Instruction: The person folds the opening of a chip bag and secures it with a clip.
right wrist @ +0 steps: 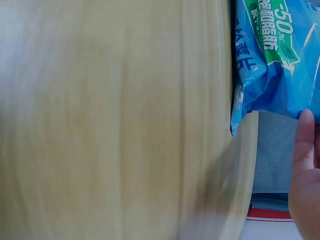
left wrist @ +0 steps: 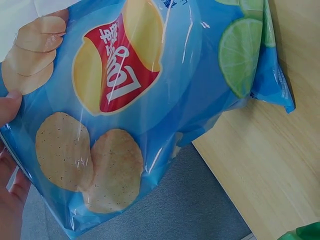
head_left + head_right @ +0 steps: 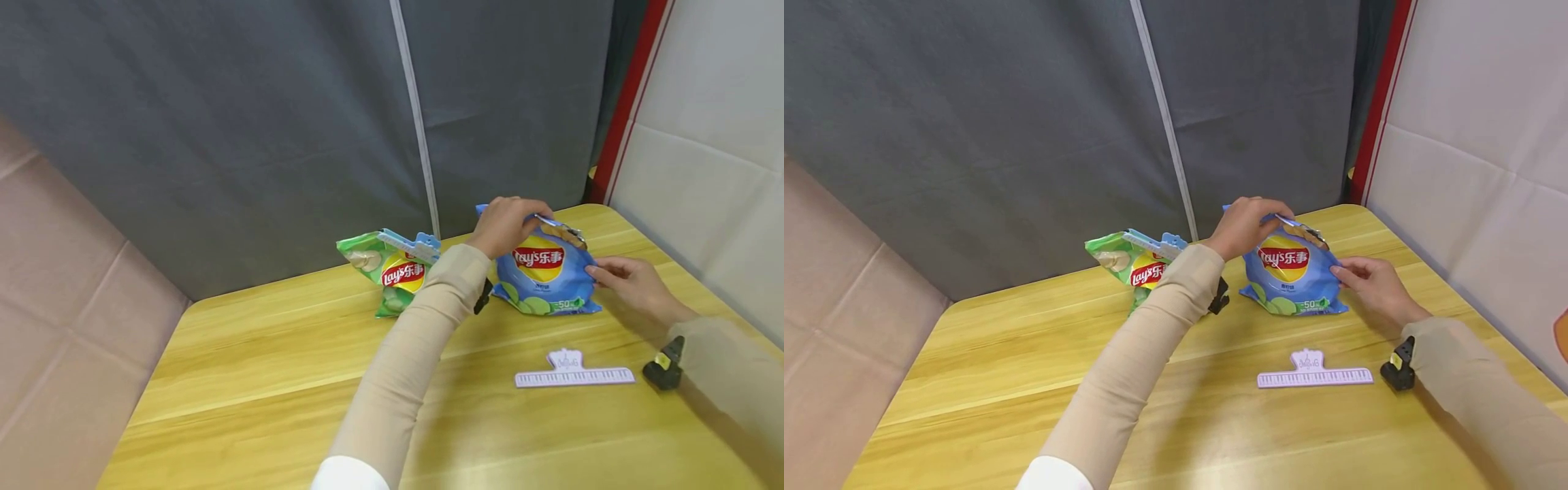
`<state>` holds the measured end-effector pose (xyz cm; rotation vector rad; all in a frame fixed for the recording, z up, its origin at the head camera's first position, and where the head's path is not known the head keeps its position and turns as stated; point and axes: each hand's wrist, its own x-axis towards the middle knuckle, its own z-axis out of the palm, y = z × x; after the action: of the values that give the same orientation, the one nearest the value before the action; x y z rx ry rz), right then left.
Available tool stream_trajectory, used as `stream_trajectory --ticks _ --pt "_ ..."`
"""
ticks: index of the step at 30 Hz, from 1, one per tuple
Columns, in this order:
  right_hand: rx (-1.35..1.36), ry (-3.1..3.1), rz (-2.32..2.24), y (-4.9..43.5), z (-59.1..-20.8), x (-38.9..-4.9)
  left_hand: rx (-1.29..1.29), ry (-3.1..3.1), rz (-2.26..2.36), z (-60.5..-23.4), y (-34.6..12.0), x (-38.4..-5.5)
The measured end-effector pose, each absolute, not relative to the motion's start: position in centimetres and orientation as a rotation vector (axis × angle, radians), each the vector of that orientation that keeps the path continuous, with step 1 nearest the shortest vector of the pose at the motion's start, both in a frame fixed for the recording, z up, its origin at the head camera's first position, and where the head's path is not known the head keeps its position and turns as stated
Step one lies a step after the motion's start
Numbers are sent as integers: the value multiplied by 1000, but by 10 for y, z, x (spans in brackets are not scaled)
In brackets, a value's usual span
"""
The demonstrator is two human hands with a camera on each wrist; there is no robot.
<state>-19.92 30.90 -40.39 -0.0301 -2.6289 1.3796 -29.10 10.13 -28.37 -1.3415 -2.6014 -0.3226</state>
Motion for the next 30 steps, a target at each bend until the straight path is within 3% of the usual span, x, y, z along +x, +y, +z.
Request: stream_trajectory --ticks 6,30 --pt "112 -2640 1294 308 -404 -200 -1338 -2610 -327 -285 100 -291" --pt "210 -2490 895 298 -406 -194 -1431 -2579 -300 -289 97 -296"
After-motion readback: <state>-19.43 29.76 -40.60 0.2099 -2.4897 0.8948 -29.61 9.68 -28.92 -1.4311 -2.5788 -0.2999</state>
